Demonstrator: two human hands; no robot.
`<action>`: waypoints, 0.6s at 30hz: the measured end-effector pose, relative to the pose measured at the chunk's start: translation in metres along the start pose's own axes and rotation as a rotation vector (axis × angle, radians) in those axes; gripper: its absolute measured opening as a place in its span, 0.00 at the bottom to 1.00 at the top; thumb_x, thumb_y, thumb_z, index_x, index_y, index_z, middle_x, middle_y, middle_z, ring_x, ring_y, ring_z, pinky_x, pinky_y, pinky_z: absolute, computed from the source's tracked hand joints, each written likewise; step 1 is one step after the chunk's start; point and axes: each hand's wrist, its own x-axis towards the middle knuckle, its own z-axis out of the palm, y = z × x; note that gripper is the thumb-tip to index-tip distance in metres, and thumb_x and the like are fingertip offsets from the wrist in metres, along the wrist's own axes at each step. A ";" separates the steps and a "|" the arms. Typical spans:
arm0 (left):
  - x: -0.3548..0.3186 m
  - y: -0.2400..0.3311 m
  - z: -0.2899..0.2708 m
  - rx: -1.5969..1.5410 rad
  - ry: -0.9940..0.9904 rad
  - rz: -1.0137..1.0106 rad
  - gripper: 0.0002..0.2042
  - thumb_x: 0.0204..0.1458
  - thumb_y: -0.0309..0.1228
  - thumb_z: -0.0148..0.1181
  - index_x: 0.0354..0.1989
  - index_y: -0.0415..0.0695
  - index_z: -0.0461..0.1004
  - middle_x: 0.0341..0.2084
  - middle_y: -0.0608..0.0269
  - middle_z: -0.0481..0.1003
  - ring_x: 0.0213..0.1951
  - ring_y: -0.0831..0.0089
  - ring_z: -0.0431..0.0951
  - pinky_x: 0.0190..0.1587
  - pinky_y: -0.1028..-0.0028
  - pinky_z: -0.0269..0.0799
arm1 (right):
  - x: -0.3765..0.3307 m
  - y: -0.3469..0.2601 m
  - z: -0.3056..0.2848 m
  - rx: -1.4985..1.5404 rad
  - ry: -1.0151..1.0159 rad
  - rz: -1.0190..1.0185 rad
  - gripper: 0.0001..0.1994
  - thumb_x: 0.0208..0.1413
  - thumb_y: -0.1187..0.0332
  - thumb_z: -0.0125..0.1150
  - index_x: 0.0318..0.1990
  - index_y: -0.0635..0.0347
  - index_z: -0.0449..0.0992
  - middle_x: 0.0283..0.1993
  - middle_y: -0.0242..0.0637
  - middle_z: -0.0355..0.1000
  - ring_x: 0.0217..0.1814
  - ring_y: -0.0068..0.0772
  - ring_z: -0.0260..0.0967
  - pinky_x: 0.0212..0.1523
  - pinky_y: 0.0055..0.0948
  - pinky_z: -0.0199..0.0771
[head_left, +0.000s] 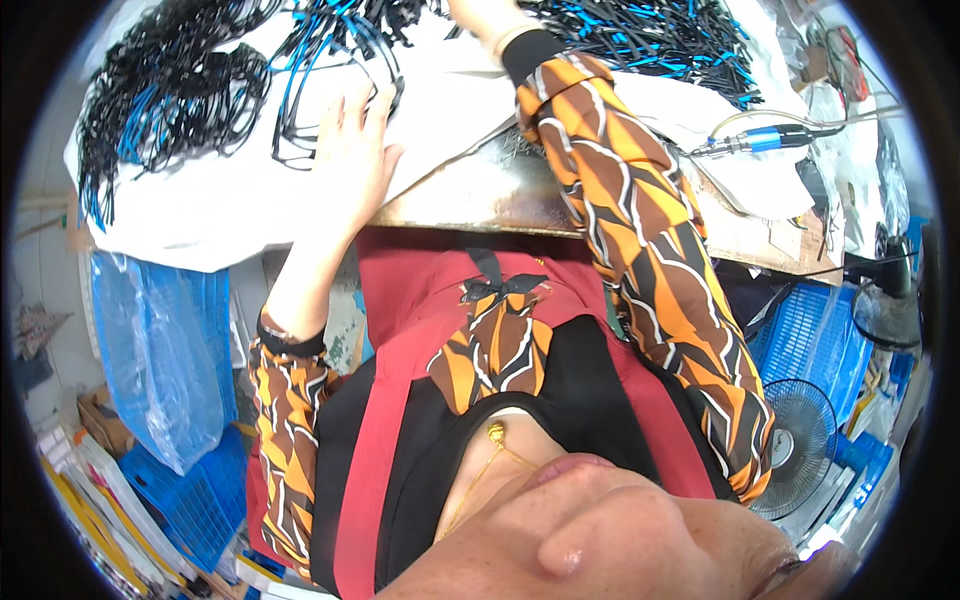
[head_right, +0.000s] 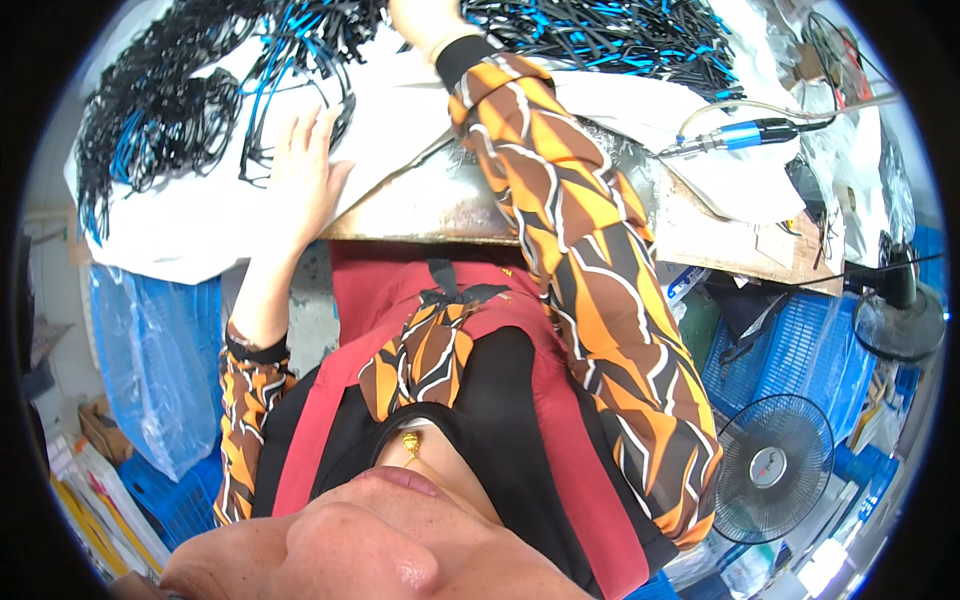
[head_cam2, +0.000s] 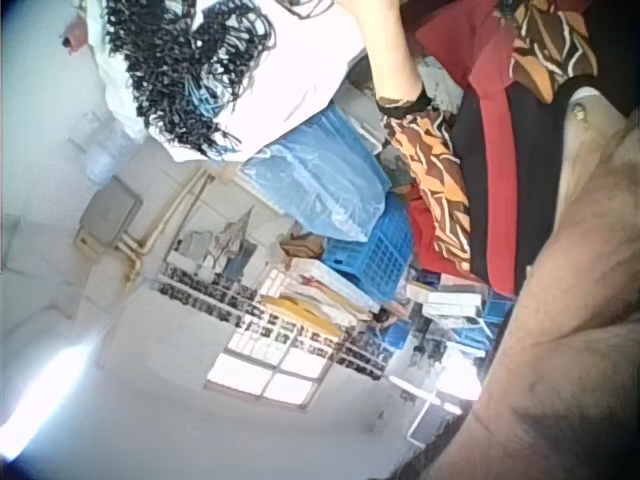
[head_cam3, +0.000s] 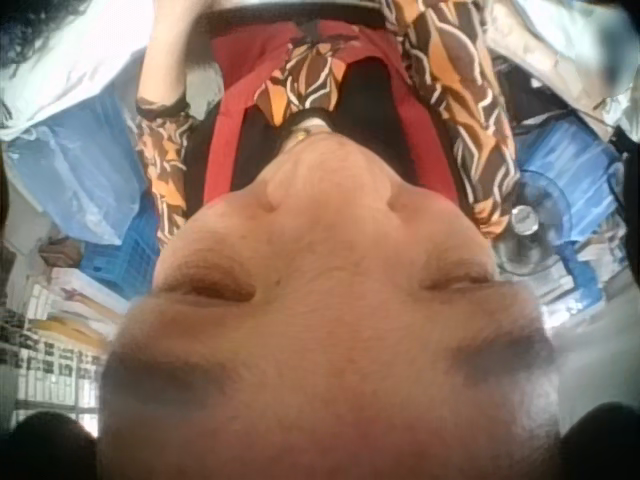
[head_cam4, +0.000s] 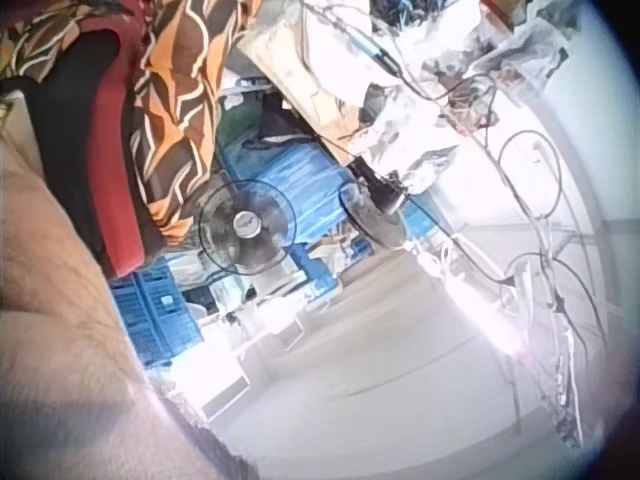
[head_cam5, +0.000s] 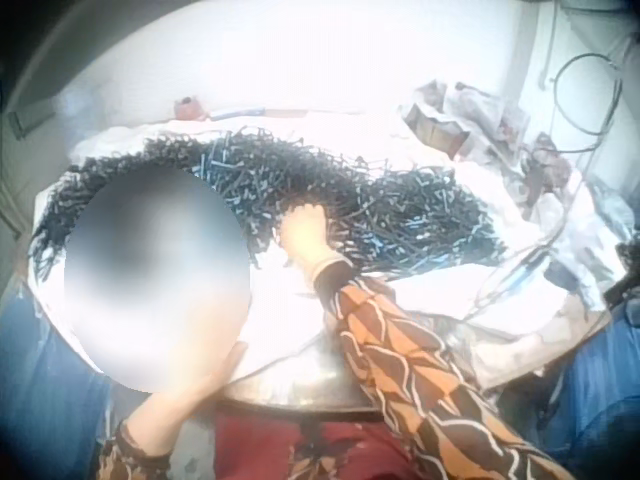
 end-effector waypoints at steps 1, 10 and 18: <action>0.004 0.006 -0.007 -0.018 -0.042 0.017 0.34 0.55 0.36 0.69 0.70 0.49 0.62 0.69 0.49 0.61 0.69 0.44 0.62 0.72 0.52 0.57 | 0.002 0.005 0.006 0.061 0.045 0.082 0.12 0.55 0.58 0.62 0.39 0.50 0.87 0.43 0.36 0.83 0.50 0.38 0.78 0.52 0.41 0.67; 0.086 0.017 -0.044 -0.279 0.084 0.335 0.26 0.54 0.33 0.69 0.62 0.44 0.70 0.63 0.48 0.68 0.63 0.47 0.70 0.66 0.56 0.66 | -0.036 0.138 -0.047 1.209 0.627 0.386 0.16 0.69 0.65 0.51 0.56 0.67 0.72 0.39 0.55 0.77 0.45 0.58 0.76 0.48 0.46 0.74; 0.274 0.098 0.054 -0.059 0.114 0.355 0.14 0.57 0.35 0.63 0.50 0.44 0.78 0.52 0.54 0.76 0.55 0.55 0.78 0.56 0.56 0.71 | -0.090 0.243 0.065 0.066 -0.356 0.512 0.12 0.59 0.62 0.58 0.46 0.51 0.83 0.48 0.46 0.81 0.53 0.54 0.78 0.53 0.48 0.79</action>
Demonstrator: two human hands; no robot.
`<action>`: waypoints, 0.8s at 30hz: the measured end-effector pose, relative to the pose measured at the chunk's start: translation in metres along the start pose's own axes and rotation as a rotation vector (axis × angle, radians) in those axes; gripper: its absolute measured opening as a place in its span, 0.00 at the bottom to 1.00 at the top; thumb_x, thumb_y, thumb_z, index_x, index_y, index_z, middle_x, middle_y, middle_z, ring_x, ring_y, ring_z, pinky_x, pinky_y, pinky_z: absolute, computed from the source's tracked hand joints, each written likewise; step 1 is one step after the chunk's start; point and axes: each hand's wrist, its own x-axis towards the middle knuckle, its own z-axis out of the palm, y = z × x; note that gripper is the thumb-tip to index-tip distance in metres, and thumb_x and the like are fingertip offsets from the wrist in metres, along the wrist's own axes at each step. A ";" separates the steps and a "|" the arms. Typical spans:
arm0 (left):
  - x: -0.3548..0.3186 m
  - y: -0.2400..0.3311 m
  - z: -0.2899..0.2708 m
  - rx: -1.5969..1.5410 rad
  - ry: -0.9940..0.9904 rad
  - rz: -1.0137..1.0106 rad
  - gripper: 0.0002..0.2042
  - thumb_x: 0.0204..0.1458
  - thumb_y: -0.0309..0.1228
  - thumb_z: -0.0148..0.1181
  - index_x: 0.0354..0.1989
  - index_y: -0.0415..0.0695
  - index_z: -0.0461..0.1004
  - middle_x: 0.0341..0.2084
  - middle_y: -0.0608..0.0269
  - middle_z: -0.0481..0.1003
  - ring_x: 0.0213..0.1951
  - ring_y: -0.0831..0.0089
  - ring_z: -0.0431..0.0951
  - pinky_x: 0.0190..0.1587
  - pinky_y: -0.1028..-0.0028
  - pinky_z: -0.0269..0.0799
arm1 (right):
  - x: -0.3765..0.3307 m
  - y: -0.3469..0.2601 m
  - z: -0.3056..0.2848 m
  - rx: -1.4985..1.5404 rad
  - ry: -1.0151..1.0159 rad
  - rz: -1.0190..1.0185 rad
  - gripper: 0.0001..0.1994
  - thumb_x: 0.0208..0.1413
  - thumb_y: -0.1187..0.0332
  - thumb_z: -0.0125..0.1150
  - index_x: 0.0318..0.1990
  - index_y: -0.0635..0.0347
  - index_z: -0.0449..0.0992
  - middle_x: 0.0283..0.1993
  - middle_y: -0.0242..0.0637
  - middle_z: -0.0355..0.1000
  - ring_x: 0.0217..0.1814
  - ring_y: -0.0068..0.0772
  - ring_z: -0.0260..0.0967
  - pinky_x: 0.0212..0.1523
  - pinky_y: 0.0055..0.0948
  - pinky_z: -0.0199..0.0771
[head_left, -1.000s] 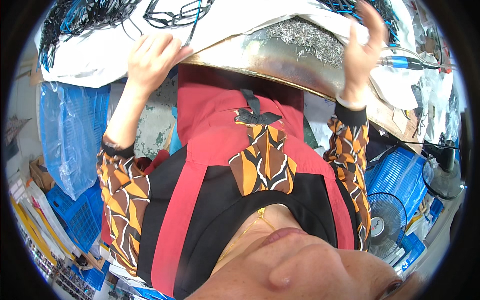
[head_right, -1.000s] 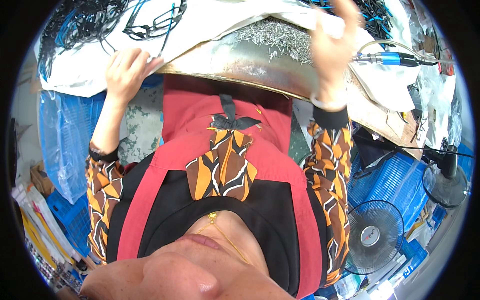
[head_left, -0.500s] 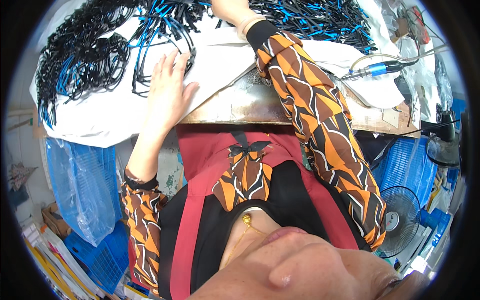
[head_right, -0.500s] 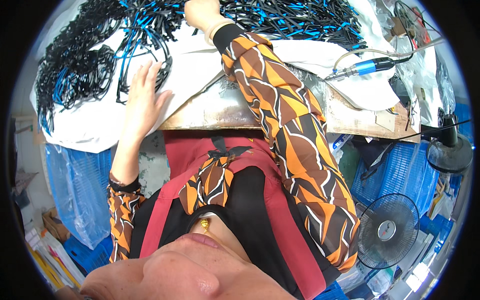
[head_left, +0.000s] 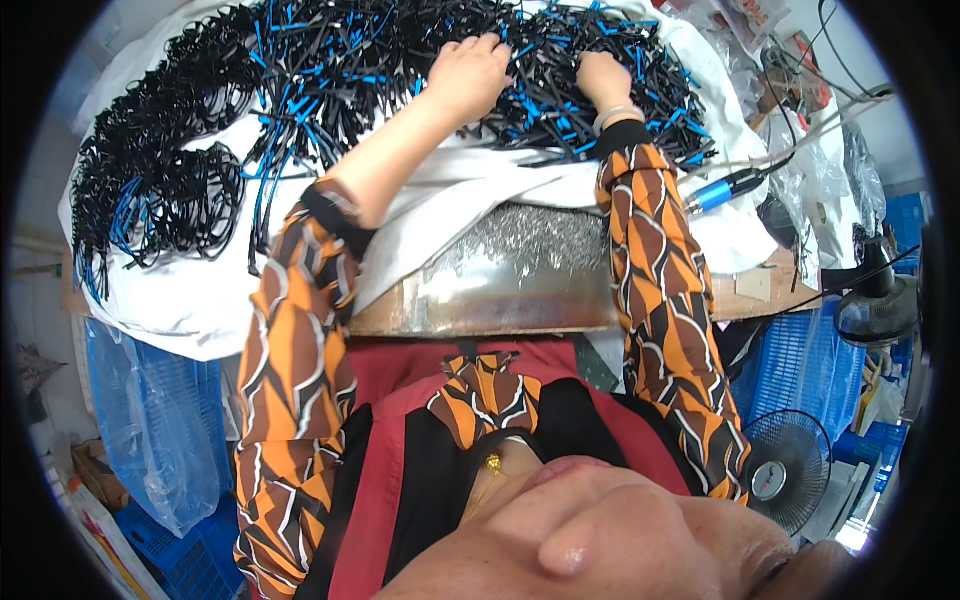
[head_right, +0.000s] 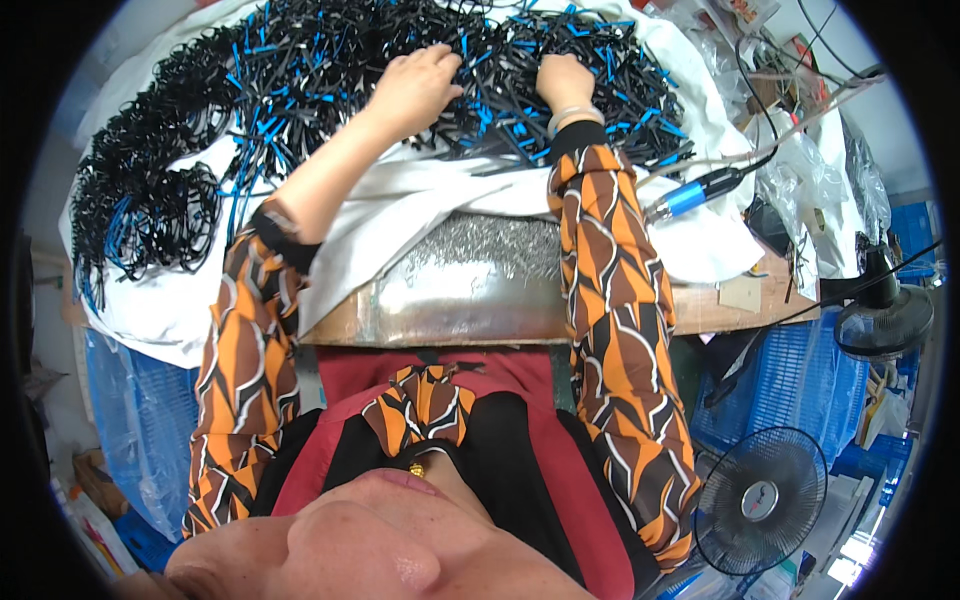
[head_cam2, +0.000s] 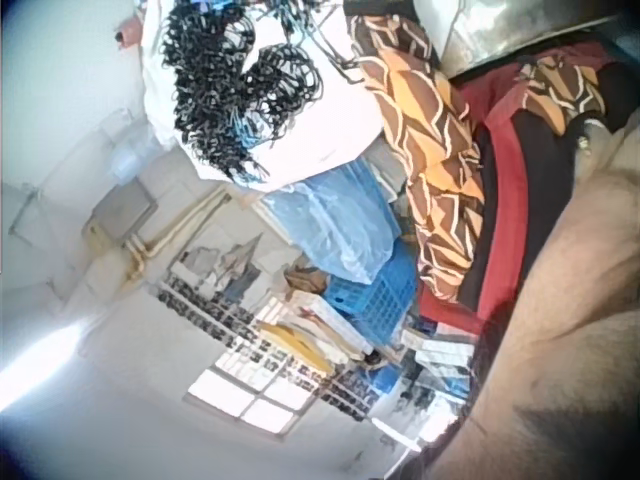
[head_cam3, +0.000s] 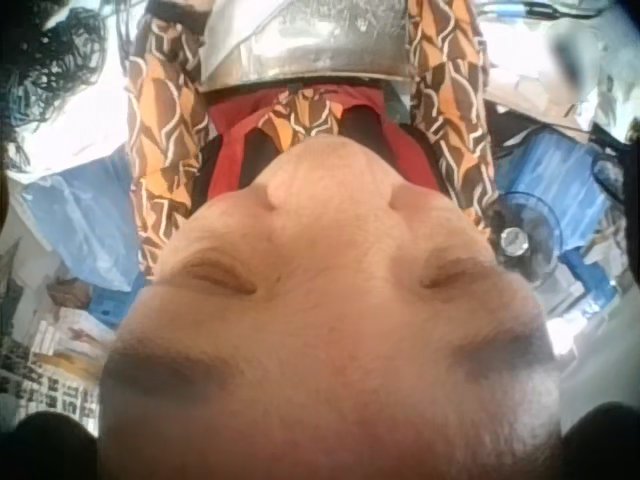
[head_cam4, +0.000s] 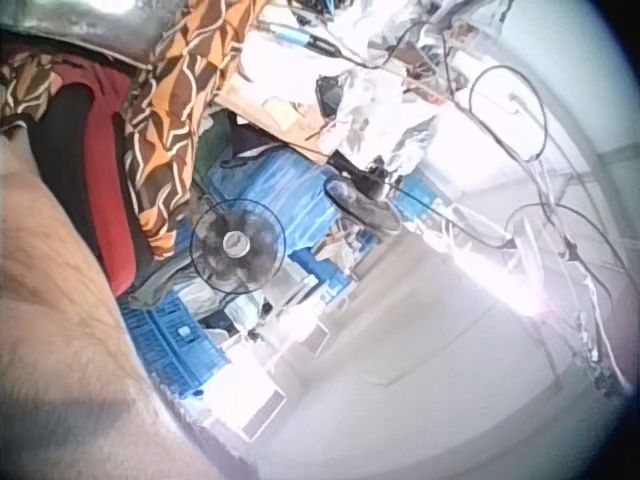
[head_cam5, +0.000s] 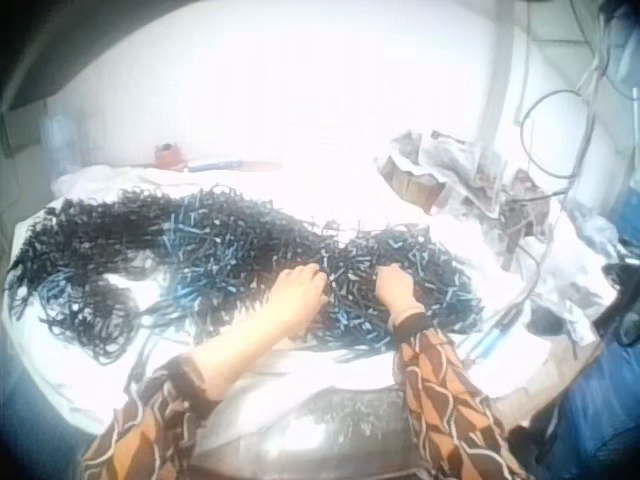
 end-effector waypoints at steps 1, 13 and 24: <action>0.011 -0.003 0.012 0.036 -0.025 -0.008 0.13 0.57 0.34 0.63 0.48 0.45 0.79 0.50 0.54 0.76 0.54 0.56 0.78 0.55 0.57 0.71 | 0.000 0.002 0.007 0.036 0.093 -0.009 0.12 0.59 0.66 0.56 0.46 0.52 0.84 0.48 0.47 0.81 0.53 0.54 0.79 0.53 0.47 0.80; 0.057 -0.044 -0.016 -0.302 0.052 -0.295 0.11 0.62 0.37 0.58 0.44 0.41 0.77 0.43 0.50 0.79 0.48 0.48 0.79 0.49 0.55 0.75 | 0.003 0.005 -0.008 0.068 -0.098 -0.047 0.11 0.60 0.59 0.63 0.48 0.47 0.83 0.50 0.38 0.81 0.54 0.48 0.78 0.51 0.48 0.78; 0.046 -0.034 0.013 -0.007 -0.192 -0.253 0.20 0.61 0.46 0.62 0.58 0.51 0.76 0.51 0.54 0.77 0.54 0.53 0.78 0.55 0.54 0.74 | -0.030 -0.016 -0.056 0.286 0.536 -0.048 0.12 0.64 0.56 0.60 0.46 0.51 0.82 0.39 0.42 0.83 0.43 0.50 0.82 0.42 0.47 0.80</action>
